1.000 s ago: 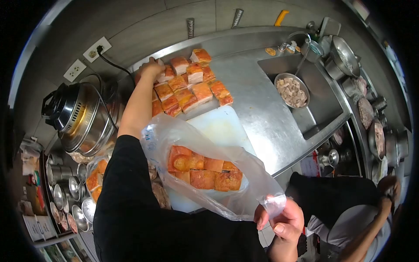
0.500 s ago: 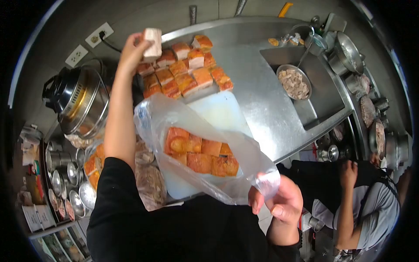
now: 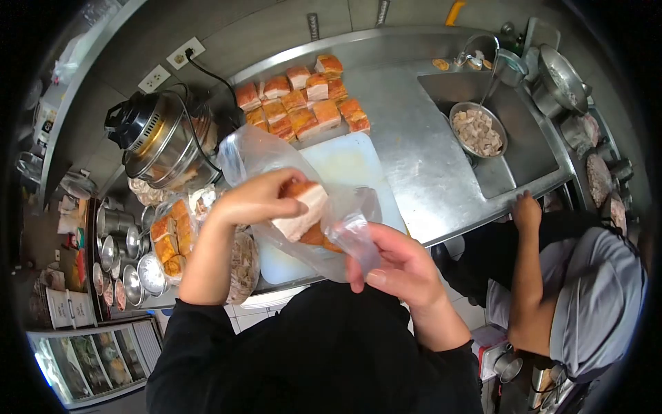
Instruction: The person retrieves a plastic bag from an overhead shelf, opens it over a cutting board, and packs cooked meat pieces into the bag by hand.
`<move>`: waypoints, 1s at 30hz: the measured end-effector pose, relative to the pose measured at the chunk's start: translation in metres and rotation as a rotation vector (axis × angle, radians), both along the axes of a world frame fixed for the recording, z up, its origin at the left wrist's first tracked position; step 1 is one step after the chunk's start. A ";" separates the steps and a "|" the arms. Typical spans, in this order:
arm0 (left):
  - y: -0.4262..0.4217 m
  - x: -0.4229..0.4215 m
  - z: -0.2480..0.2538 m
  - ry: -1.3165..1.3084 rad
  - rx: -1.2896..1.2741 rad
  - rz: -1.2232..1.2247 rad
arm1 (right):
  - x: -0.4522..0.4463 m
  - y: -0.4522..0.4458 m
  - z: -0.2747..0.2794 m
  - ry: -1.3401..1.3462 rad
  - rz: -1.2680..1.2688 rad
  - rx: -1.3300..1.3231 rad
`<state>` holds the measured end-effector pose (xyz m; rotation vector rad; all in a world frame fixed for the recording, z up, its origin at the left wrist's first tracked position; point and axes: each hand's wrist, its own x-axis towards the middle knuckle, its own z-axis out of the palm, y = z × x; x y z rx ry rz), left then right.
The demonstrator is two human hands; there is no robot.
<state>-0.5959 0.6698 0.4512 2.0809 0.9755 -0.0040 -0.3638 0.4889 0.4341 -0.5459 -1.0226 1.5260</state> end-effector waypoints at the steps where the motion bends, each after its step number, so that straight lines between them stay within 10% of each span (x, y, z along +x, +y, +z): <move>1: -0.004 0.006 -0.011 0.085 0.003 -0.005 | 0.002 -0.002 0.001 0.011 0.048 -0.037; 9: -0.045 0.044 -0.099 0.294 0.516 0.119 | 0.008 -0.008 -0.008 0.067 0.175 -0.067; 16: -0.017 0.017 -0.152 0.109 0.294 0.489 | 0.014 -0.006 -0.011 0.070 0.203 -0.078; 18: -0.013 0.010 -0.172 0.101 0.863 0.505 | 0.014 -0.005 -0.014 0.051 0.226 -0.073; 20: -0.003 0.007 -0.198 -0.058 0.840 0.571 | 0.012 -0.005 -0.017 0.022 0.190 -0.061; 30: -0.015 0.013 -0.166 0.012 0.733 0.542 | 0.027 -0.005 -0.018 0.117 0.184 -0.007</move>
